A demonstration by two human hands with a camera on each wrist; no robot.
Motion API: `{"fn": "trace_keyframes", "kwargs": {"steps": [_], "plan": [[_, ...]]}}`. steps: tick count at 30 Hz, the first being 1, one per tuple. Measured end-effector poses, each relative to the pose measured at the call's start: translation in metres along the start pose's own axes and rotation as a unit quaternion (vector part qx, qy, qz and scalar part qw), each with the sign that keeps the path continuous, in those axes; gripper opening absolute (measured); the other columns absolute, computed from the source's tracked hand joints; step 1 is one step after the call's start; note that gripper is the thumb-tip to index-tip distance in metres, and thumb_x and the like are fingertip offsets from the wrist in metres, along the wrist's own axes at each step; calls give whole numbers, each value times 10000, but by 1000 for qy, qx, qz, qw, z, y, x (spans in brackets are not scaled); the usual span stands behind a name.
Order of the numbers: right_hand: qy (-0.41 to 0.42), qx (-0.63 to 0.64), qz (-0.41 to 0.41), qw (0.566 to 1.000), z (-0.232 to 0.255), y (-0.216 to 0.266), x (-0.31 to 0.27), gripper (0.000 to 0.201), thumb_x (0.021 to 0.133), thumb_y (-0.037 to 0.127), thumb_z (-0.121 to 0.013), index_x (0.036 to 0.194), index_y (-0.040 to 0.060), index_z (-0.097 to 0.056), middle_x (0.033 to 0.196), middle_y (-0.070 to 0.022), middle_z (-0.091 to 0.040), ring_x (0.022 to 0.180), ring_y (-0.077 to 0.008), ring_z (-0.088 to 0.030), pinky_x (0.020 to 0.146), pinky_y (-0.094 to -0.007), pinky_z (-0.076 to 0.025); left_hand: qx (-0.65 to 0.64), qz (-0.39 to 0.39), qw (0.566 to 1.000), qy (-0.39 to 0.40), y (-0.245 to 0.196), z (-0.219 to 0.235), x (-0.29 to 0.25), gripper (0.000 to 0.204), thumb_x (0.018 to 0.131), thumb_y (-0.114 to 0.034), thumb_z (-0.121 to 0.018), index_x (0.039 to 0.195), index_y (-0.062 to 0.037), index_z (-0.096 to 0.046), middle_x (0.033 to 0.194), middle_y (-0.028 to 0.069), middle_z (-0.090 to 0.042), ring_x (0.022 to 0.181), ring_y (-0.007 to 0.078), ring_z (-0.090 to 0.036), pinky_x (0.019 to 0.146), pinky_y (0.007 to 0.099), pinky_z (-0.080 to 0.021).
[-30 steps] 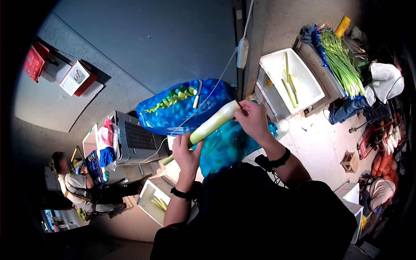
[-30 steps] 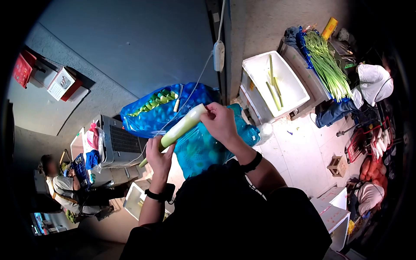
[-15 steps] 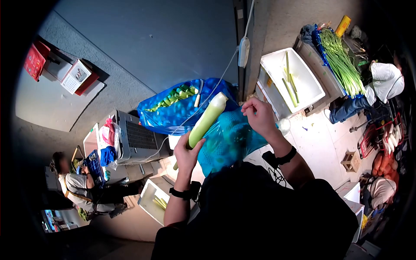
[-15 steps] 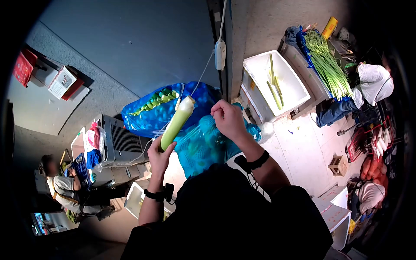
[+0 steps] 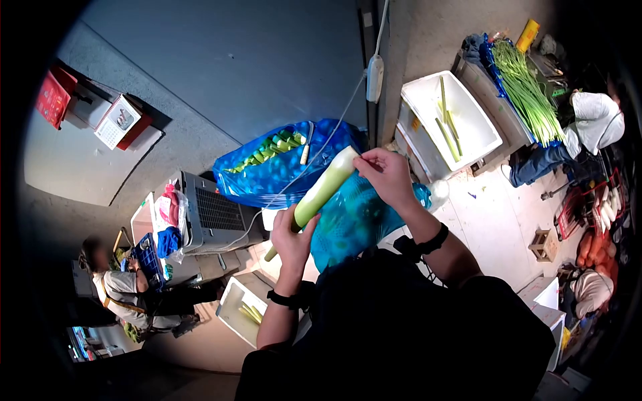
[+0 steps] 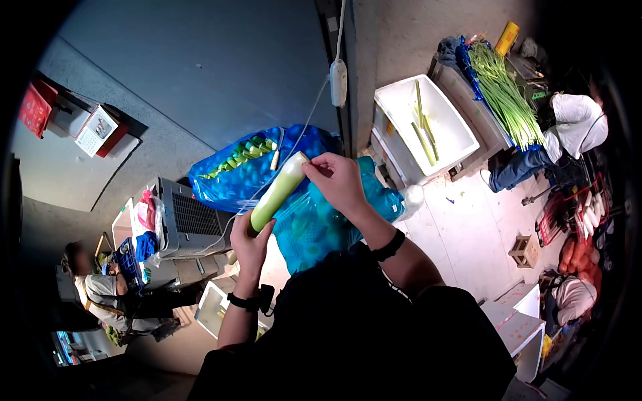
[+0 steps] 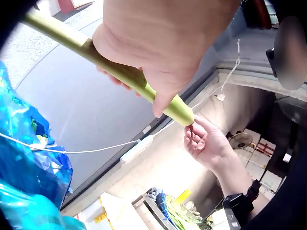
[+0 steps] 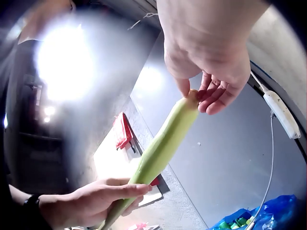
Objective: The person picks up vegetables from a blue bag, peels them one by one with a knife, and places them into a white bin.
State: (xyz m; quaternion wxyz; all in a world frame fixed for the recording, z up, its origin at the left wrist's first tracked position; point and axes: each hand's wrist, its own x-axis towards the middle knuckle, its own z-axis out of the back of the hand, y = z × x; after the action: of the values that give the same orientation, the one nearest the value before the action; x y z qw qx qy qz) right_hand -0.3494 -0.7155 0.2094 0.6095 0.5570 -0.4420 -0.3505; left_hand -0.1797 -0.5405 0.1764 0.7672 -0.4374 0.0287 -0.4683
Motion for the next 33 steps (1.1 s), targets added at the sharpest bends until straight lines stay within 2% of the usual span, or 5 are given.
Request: {"fn": "trace_keyframes", "kwargs": {"steps": [9, 16, 23, 26, 33], "plan": [[-28, -111, 13, 993, 2, -5, -1, 68, 850, 27, -677, 855, -37, -654, 723, -48, -680, 638, -75, -642, 571, -197, -488, 99, -85, 990, -60, -13, 1, 2, 406, 690, -217, -863, 995, -37, -664, 764, 88, -539, 684, 268, -551, 605, 355, -442], [-53, -59, 69, 994, 39, -16, 20, 53, 818, 30, -685, 843, -16, -684, 661, -11, -647, 602, -49, -593, 571, -199, -470, -239, 121, 955, 124, 12, 6, 3, 398, 814, -160, -783, 1145, 13, -647, 934, 36, -645, 830, 107, -570, 705, 264, -446], [138, -42, -34, 989, 141, -1, 70, 273, 914, 161, -671, 1118, -17, -699, 826, -35, -685, 734, -70, -611, 680, -214, -504, -304, 196, 898, 251, 27, 26, 2, 376, 905, -193, -690, 1217, 8, -623, 891, -41, -564, 800, 58, -477, 705, 214, -385], [-43, -519, 49, 852, 200, -49, 111, 393, 860, 123, -657, 1241, 34, -632, 1034, -198, -701, 916, -300, -695, 827, -336, -536, -357, 210, 862, 292, 44, 18, -5, 369, 927, -223, -659, 1224, -8, -624, 805, -64, -508, 719, 46, -422, 633, 216, -341], [11, -292, -35, 956, 140, -21, 64, 272, 884, 262, -701, 917, -7, -725, 756, -102, -705, 684, -163, -669, 675, -281, -524, -369, 200, 845, 331, 34, 11, -8, 354, 956, -252, -603, 1214, -11, -620, 744, -79, -451, 657, 44, -377, 588, 214, -291]]}}
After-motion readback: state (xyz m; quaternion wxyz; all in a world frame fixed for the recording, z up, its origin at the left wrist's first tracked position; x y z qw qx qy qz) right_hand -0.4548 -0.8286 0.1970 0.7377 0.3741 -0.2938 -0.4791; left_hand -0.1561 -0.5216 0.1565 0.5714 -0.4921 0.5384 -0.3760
